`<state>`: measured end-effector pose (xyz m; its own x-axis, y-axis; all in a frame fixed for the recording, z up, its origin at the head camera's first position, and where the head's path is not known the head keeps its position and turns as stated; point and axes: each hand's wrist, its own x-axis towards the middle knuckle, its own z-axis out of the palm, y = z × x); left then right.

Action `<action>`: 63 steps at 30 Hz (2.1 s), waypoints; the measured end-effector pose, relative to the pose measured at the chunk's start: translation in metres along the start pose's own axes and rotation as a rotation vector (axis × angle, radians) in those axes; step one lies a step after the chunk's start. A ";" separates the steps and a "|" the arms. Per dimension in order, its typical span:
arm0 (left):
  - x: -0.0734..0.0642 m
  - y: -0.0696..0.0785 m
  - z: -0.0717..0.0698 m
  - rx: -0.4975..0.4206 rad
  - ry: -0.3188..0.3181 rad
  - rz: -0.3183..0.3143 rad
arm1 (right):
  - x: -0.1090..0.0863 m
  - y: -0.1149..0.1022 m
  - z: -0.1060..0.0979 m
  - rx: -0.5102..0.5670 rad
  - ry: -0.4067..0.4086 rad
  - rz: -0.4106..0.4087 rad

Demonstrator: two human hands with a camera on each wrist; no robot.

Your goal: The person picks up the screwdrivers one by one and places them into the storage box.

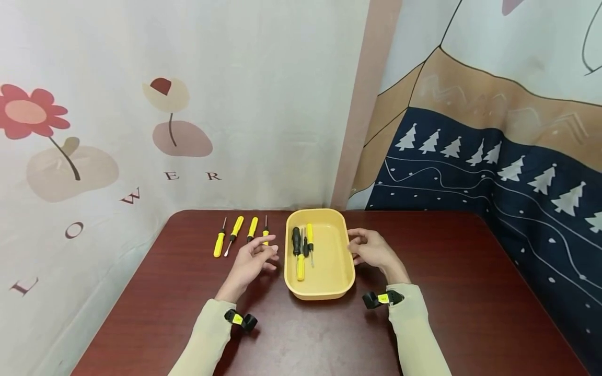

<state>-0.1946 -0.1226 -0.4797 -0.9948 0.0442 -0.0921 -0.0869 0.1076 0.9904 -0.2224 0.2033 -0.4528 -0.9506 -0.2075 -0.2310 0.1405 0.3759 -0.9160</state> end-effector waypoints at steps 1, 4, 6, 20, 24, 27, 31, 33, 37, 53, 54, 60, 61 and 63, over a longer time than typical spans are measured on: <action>0.001 0.001 -0.002 0.032 0.008 0.010 | 0.000 0.000 0.000 0.003 -0.003 -0.004; 0.003 0.006 -0.008 0.104 0.033 0.028 | -0.001 0.001 0.001 0.006 -0.011 -0.015; 0.004 0.009 -0.012 0.156 0.049 0.044 | -0.001 0.001 0.001 0.008 -0.009 -0.013; 0.022 0.019 -0.049 0.587 0.049 0.218 | -0.001 0.000 0.001 0.000 0.003 -0.005; 0.028 0.020 -0.061 0.690 0.026 0.239 | -0.001 0.001 0.001 0.011 -0.004 -0.015; 0.031 0.021 -0.068 0.754 0.015 0.244 | -0.001 0.002 0.001 0.007 -0.003 -0.009; 0.036 0.020 -0.079 0.813 0.007 0.237 | 0.000 0.003 0.001 0.010 0.006 0.009; 0.040 0.019 -0.084 0.825 0.004 0.227 | 0.000 0.003 0.001 0.009 0.005 0.006; 0.045 0.016 -0.096 0.845 0.014 0.204 | 0.000 0.003 0.001 0.009 0.006 0.010; 0.065 0.004 -0.127 0.857 0.060 0.082 | 0.001 0.003 0.001 0.018 0.004 -0.005; 0.065 0.003 -0.128 0.857 0.057 0.071 | 0.001 0.003 0.001 0.018 0.007 0.000; 0.069 0.000 -0.132 0.842 0.049 0.023 | 0.001 0.003 0.001 0.011 0.012 0.015; 0.069 0.000 -0.132 0.841 0.048 0.019 | 0.001 0.002 0.001 0.010 0.009 0.010; 0.071 -0.001 -0.133 0.838 0.046 0.009 | 0.000 0.002 0.001 0.011 0.006 0.004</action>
<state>-0.2722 -0.2513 -0.4732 -0.9980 0.0103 -0.0625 -0.0283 0.8104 0.5851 -0.2220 0.2027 -0.4551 -0.9518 -0.2006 -0.2322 0.1469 0.3666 -0.9187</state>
